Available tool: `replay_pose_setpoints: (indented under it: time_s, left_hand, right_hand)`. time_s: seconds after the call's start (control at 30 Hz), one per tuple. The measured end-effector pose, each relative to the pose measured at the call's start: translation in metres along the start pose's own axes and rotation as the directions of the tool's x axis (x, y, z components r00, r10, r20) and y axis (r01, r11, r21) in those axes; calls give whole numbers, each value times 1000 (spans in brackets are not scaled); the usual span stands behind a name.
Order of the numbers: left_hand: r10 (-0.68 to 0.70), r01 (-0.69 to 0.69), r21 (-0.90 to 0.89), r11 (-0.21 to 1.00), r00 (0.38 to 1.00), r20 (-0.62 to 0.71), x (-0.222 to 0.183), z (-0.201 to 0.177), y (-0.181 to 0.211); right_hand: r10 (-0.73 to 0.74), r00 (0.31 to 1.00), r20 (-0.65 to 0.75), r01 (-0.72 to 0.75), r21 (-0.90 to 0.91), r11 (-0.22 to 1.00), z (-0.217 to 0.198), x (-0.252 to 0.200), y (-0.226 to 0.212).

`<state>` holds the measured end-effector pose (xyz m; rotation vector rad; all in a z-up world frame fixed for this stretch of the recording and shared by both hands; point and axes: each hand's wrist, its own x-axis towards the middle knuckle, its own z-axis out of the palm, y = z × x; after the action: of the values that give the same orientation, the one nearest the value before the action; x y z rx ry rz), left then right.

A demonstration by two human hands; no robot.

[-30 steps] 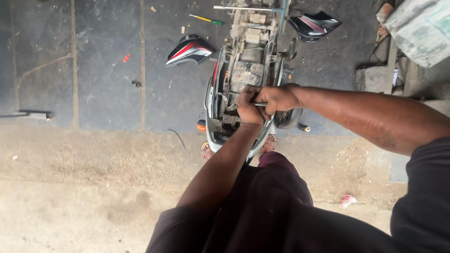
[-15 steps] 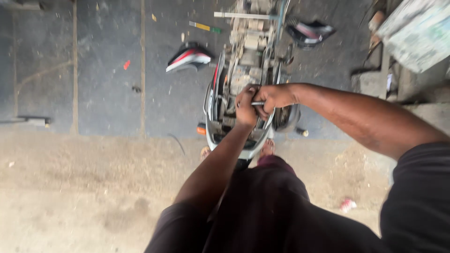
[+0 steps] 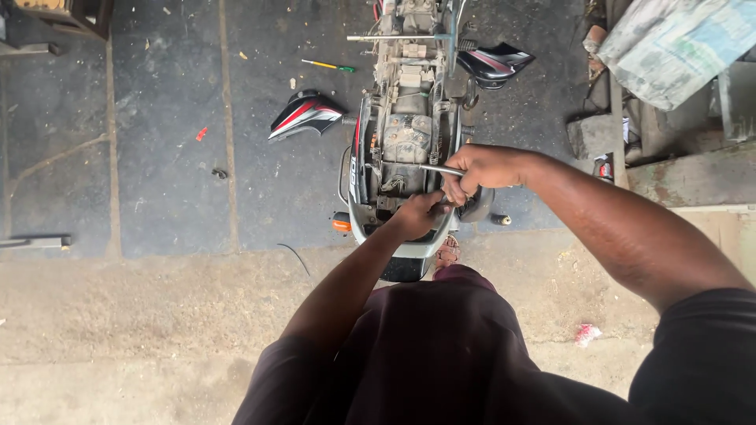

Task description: The recorder is repairing the rear body panel of a motorcycle and applying lubricant.

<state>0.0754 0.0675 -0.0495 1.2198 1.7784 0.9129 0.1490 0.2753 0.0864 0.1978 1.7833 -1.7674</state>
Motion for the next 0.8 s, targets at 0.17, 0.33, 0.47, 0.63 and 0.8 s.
replay_pose_setpoints:
  time_s: [0.17, 0.33, 0.47, 0.63, 0.8]
  left_hand:
    - [155, -165, -75, 983, 981, -119, -1, 13, -15]
    - [-1, -5, -218, 976, 1000, -27, 2, 5, -3]
    - [61, -94, -235, 967, 988, -145, 5, 16, -48]
    - [57, -57, 15, 998, 998, 4, -1, 6, -19]
    - [144, -139, 37, 990, 970, -195, -4, -17, 38]
  right_hand:
    - [40, 988, -148, -44, -21, 999, -4, 12, 17]
    - [-138, 959, -249, -77, -694, 716, 12, 4, -23]
    - [-20, 931, -365, -332, -866, 375, 54, -15, -107]
    - [193, 866, -462, -493, -851, 178, 85, -19, -125]
    - [66, 776, -627, -613, -728, 307, 54, -19, -57]
